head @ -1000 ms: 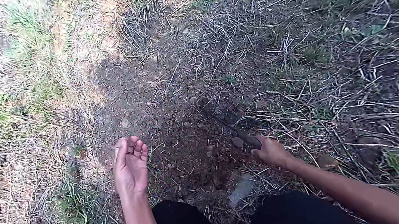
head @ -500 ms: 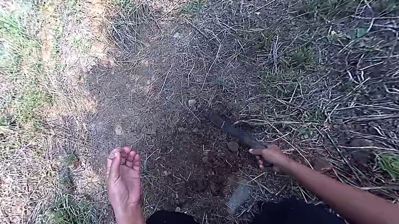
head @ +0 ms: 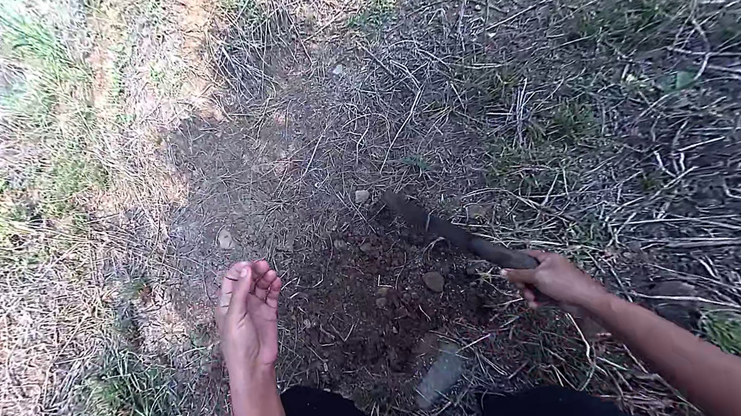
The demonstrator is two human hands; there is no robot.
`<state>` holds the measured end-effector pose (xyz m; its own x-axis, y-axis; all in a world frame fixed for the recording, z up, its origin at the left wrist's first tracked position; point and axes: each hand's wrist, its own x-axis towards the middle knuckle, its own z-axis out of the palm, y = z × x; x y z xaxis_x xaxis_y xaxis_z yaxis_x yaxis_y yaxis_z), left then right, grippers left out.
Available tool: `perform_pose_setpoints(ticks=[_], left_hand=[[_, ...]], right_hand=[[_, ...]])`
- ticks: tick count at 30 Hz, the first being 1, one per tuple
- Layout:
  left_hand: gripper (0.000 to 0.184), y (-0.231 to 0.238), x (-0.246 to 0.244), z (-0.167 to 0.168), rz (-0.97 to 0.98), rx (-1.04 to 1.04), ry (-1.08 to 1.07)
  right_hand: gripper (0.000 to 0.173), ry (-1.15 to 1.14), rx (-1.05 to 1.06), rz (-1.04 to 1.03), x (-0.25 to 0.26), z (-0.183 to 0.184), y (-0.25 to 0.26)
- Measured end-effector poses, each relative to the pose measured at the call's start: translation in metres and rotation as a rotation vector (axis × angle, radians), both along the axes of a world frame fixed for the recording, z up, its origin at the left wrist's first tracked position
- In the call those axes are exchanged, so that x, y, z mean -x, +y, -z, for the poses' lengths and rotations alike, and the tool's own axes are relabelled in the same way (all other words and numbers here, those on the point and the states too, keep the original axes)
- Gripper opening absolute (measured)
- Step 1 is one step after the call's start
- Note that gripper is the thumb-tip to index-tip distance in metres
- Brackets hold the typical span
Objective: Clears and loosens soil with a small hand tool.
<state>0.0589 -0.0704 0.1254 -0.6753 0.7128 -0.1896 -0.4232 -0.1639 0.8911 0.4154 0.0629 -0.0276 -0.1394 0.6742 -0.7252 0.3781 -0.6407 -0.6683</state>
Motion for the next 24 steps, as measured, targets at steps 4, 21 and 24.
perform_pose_setpoints(ticks=[4,21,24], left_hand=[[0.033,-0.007,-0.012,-0.015,-0.020,-0.015,0.013],[0.039,-0.004,-0.040,0.004,0.169,-0.035,0.018],[0.034,0.007,-0.033,0.014,0.275,-0.149,-0.099]], right_hand=[[0.015,0.126,0.191,0.181,0.047,0.080,0.050],[0.049,-0.003,-0.325,-0.705,0.060,0.023,-0.082],[0.048,-0.114,-0.454,-0.899,0.040,-0.020,-0.050]])
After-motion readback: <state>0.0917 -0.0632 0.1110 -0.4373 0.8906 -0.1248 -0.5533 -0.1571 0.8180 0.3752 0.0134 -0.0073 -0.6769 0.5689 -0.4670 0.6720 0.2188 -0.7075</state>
